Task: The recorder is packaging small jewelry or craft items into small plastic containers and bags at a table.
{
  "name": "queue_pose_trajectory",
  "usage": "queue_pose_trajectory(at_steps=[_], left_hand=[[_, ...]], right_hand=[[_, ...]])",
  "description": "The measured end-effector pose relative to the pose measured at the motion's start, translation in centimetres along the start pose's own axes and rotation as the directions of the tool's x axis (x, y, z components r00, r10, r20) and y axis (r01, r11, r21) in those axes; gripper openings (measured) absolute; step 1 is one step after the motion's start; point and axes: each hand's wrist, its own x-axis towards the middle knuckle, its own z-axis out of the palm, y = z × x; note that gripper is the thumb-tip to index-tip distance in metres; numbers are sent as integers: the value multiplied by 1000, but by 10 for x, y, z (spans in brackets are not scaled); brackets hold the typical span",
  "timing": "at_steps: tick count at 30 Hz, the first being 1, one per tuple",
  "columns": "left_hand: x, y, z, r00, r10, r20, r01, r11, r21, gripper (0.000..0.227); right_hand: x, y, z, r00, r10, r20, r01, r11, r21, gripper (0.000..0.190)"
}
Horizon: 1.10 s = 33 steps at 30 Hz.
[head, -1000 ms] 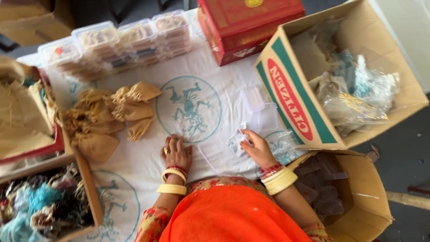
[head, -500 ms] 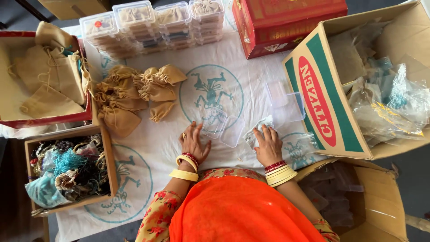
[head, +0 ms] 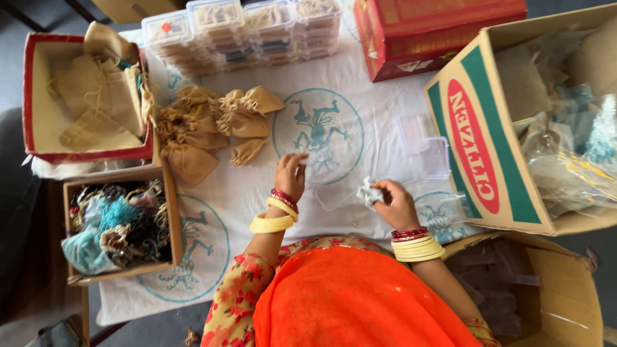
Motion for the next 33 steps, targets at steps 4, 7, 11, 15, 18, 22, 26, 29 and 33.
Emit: queue_pose_trajectory(at_steps=[4,7,11,15,18,22,26,29,33], left_hand=[[-8,28,-10,997,62,-37,-63,997,-44,53],[-35,35,0,976,187,-114,-171,975,141,90],[-73,27,13,977,210,-38,-194,947,256,114],[-85,17,21,986,142,82,-160,940,301,107],[-73,30,9,969,164,182,-197,963,183,106],[-71,15,20,946,231,229,-262,959,112,99],[-50,1,28,893,313,324,-353,933,70,89],[-44,-5,30,889,308,338,-328,945,1,94],[-42,-9,35,899,287,331,-294,955,-31,101]], right_hand=[[15,-25,15,959,-274,-74,275,961,0,35],[33,-30,43,854,-519,28,502,809,-306,31],[45,-26,81,897,-441,42,366,684,-631,33],[47,-24,91,902,-430,35,353,690,-632,30],[50,0,101,914,-406,-10,338,772,-539,34],[50,16,93,950,-309,47,298,848,-439,30],[47,-8,78,928,-316,198,372,742,-557,23],[47,-26,75,940,-329,88,274,576,-770,17],[57,-9,85,931,-365,-3,220,567,-794,11]])
